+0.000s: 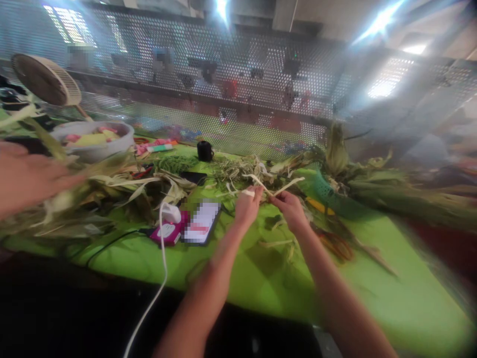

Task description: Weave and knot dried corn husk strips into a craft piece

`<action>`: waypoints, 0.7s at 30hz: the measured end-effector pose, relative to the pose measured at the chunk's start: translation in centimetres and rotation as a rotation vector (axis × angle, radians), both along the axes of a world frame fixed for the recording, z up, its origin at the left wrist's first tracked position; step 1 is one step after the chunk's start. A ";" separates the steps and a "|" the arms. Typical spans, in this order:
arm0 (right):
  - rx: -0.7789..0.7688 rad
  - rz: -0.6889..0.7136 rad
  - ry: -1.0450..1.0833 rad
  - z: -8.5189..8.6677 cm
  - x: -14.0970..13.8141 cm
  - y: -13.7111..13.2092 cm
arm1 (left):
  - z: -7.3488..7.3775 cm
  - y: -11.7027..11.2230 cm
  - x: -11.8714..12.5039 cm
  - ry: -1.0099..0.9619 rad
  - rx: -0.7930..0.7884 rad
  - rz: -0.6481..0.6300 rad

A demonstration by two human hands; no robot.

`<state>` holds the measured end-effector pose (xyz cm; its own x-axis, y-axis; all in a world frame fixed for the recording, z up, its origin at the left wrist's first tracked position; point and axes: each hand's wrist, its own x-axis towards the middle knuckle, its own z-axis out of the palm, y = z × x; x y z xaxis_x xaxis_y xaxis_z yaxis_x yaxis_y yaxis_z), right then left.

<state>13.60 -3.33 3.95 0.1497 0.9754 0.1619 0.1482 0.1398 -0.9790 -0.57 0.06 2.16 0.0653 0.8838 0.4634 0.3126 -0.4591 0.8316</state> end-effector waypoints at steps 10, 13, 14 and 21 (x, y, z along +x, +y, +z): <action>0.028 0.096 0.017 -0.4 -0.1 -0.3 | -0.8 -0.5 1.0 -0.296 -0.382 -0.273; -0.014 0.101 0.028 -0.4 -0.1 -0.3 | -0.8 -0.5 0.9 -0.271 -0.357 -0.271; -0.025 0.091 0.028 -0.3 -0.1 -0.4 | -0.8 -0.4 0.7 -0.263 -0.338 -0.257; -0.053 0.084 0.087 0.0 -0.4 -0.6 | -1.0 0.1 0.6 -0.406 -0.300 -0.146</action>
<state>13.16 -3.91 3.93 0.0779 0.9919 0.1001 0.0524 0.0962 -0.9940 0.06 0.15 1.21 0.0655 0.9766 0.2047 -0.1115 -0.1967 0.9741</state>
